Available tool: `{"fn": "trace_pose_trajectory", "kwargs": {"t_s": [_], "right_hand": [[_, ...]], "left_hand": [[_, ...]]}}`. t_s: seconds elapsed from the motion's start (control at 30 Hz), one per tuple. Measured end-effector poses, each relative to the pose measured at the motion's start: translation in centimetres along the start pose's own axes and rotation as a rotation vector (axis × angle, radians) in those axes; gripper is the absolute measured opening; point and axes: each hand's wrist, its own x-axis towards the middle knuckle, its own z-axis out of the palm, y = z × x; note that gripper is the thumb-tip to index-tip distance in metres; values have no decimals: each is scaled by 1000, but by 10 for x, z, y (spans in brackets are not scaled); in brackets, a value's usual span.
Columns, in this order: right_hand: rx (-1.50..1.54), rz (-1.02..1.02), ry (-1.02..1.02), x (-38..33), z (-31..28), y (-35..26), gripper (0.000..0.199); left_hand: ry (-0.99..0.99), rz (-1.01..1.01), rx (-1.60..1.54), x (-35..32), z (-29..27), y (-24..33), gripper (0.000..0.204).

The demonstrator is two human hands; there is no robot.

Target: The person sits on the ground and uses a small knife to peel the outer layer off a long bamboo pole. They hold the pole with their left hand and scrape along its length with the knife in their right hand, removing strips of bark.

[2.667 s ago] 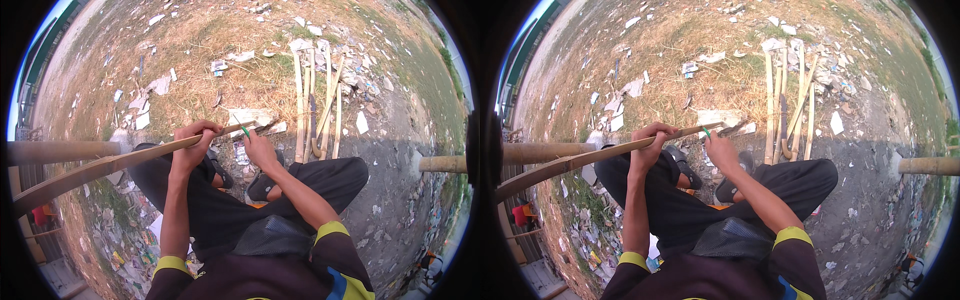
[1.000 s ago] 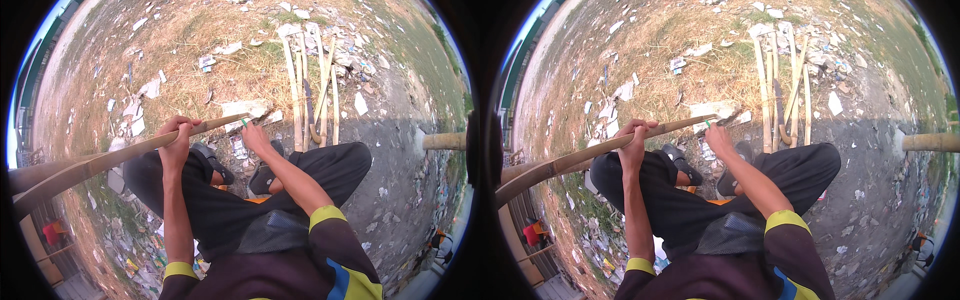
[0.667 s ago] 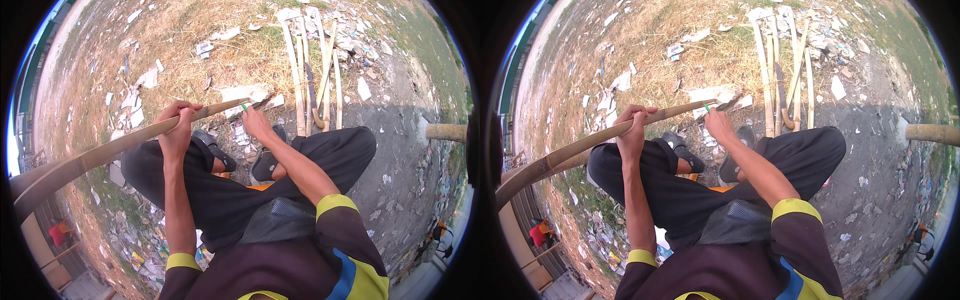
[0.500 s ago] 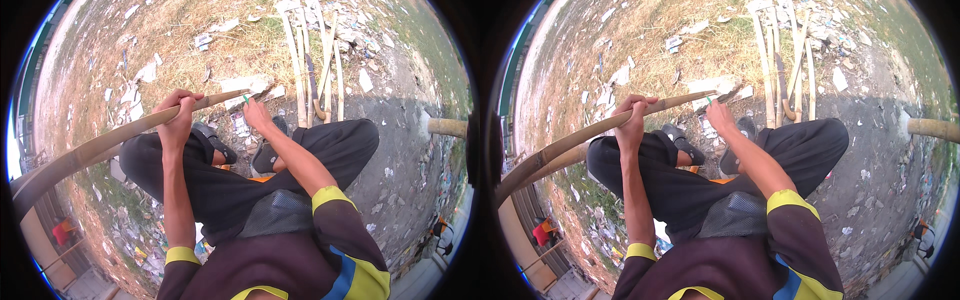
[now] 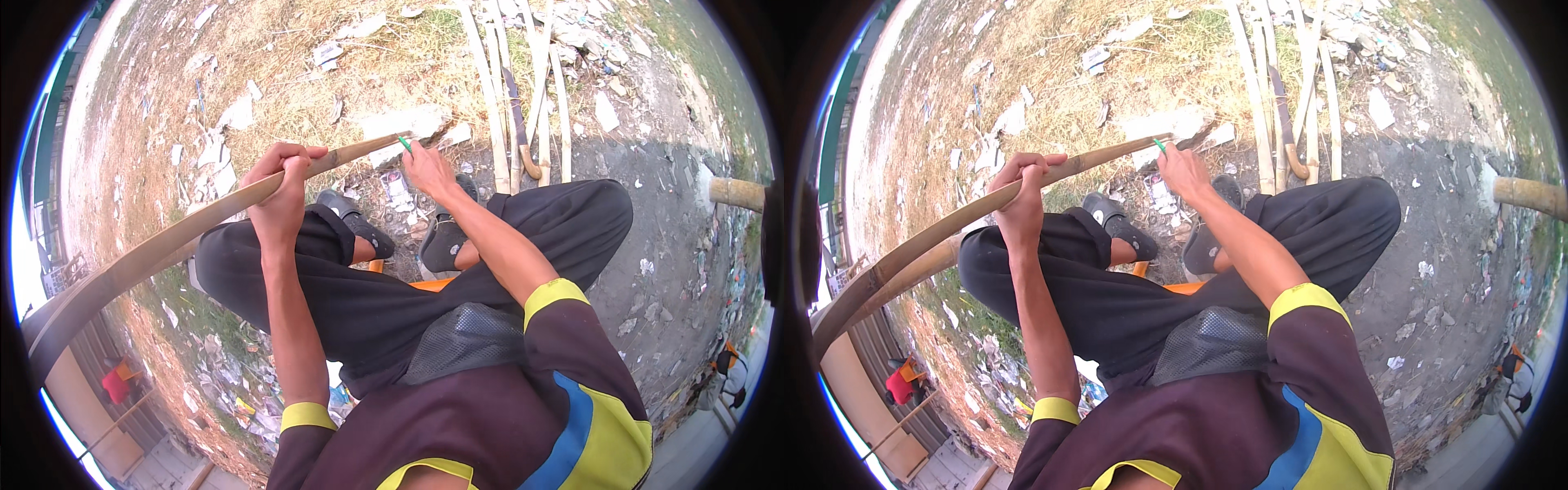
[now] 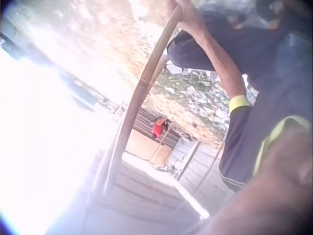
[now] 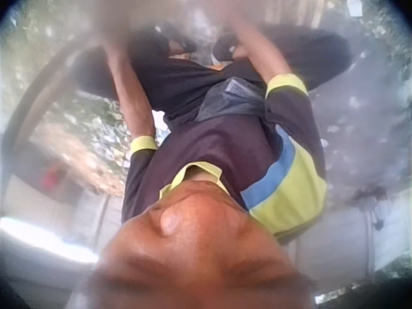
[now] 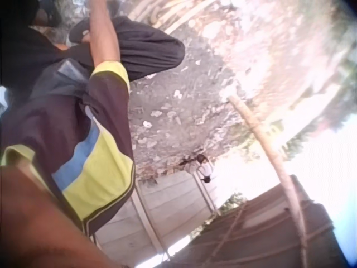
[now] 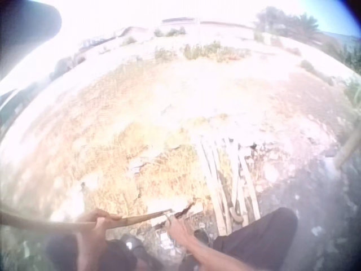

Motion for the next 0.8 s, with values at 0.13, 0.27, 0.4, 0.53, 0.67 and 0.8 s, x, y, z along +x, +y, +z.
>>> {"fn": "trace_pose_trajectory", "kwargs": {"t_s": [0.13,0.27,0.4,0.53,0.67,0.8], "right_hand": [[107,-13,8,-4,-7,-9,34],[93,-43,-13,-9,-20,-23,32],[42,-104,0,-19,-11,-28,31],[-22,-127,21,-14,-15,-29,30],[-69,-105,13,-10,-4,-25,31],[-60,-36,12,-4,0,-19,33]], "left_hand": [[-105,10,21,-1,-4,-1,15],[-158,125,83,-1,-4,-4,15],[-101,102,53,1,-7,-4,15],[-92,87,-6,1,-10,-8,16],[-120,97,22,-8,-16,-16,16],[-116,126,1,-8,-14,-16,18]]}}
